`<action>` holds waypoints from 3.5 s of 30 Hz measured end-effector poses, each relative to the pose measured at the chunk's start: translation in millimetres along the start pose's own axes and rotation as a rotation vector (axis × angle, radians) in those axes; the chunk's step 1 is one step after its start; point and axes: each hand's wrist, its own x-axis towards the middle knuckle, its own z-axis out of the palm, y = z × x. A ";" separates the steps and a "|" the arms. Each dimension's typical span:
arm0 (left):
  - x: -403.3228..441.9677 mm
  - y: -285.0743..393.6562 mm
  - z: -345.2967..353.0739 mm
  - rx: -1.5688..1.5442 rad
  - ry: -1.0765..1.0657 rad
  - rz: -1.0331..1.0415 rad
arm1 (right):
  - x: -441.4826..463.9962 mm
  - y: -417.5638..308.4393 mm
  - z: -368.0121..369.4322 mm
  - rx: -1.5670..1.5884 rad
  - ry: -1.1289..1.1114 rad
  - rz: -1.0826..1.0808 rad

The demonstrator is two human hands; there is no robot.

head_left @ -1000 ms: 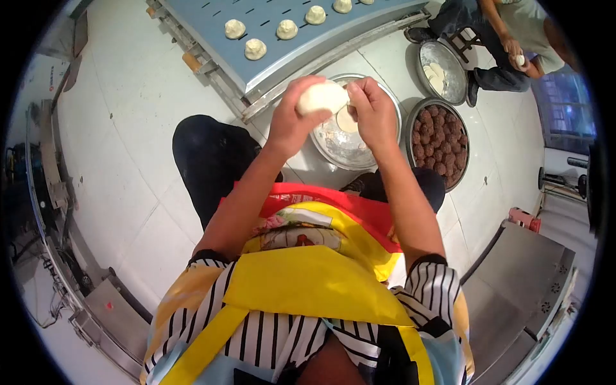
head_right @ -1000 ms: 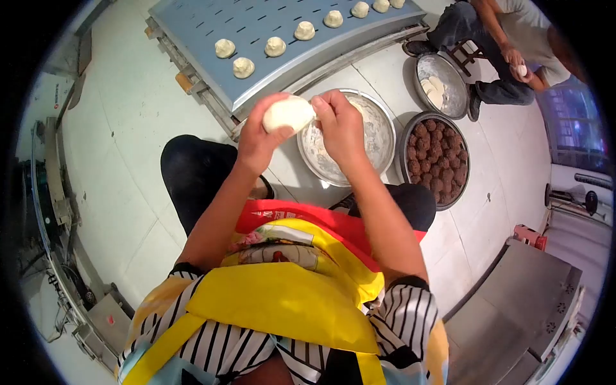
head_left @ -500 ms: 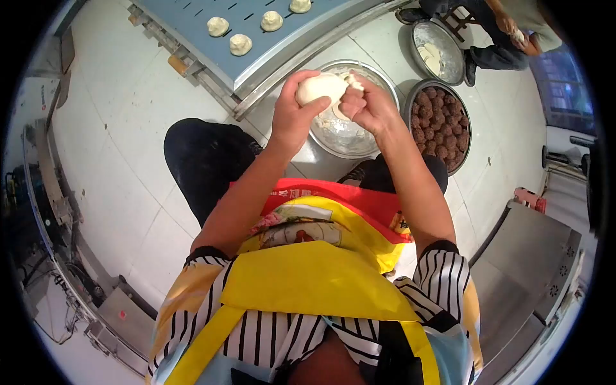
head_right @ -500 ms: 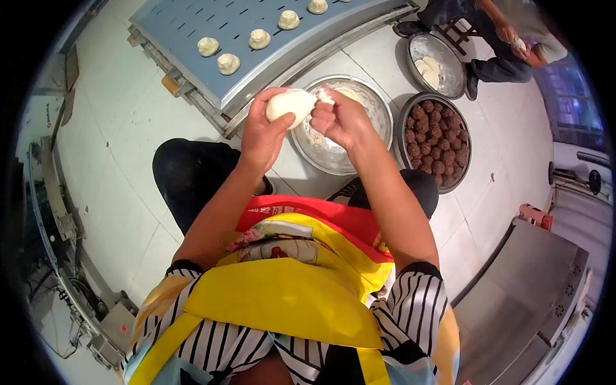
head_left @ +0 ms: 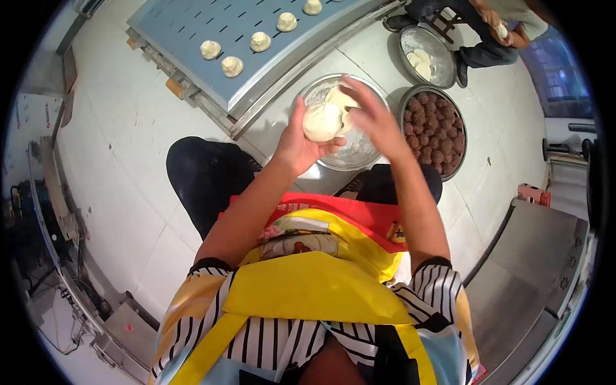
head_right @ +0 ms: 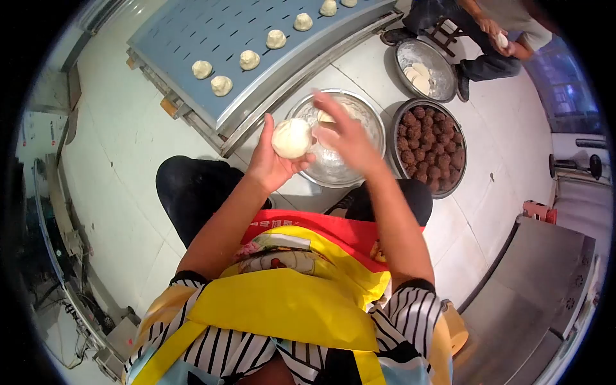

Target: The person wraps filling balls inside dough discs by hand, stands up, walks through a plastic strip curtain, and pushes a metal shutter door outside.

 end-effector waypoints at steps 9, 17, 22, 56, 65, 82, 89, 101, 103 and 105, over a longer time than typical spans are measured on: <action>-16.0 -10.5 32.6 0.203 0.045 -0.004 | -23.4 -0.7 37.6 -0.061 0.100 -0.131; -19.3 0.9 56.7 0.408 0.018 0.191 | -26.5 -51.1 35.5 0.131 0.218 -0.187; -29.6 2.5 78.9 0.249 0.064 0.106 | -19.7 -39.7 50.6 -0.225 0.416 -0.166; -53.8 35.7 44.1 0.413 -0.062 0.089 | -7.4 -71.0 77.8 0.129 0.081 -0.034; -58.0 37.0 41.4 0.264 0.029 0.081 | -0.3 -61.9 77.9 0.051 0.023 0.052; -56.7 34.5 35.7 0.144 0.227 0.078 | 2.7 -44.0 91.7 -0.189 0.049 -0.195; -61.0 43.9 12.0 0.340 -0.045 0.004 | 3.6 -47.7 93.5 0.097 -0.061 -0.001; -71.0 39.3 1.6 0.391 -0.065 0.082 | 10.1 -36.8 102.3 0.001 -0.064 -0.111; -71.4 40.1 3.1 0.346 -0.067 0.051 | 8.3 -53.0 103.2 0.293 -0.187 -0.046; -68.1 38.0 5.6 0.242 0.009 0.052 | 13.2 -43.1 106.8 0.065 -0.070 -0.107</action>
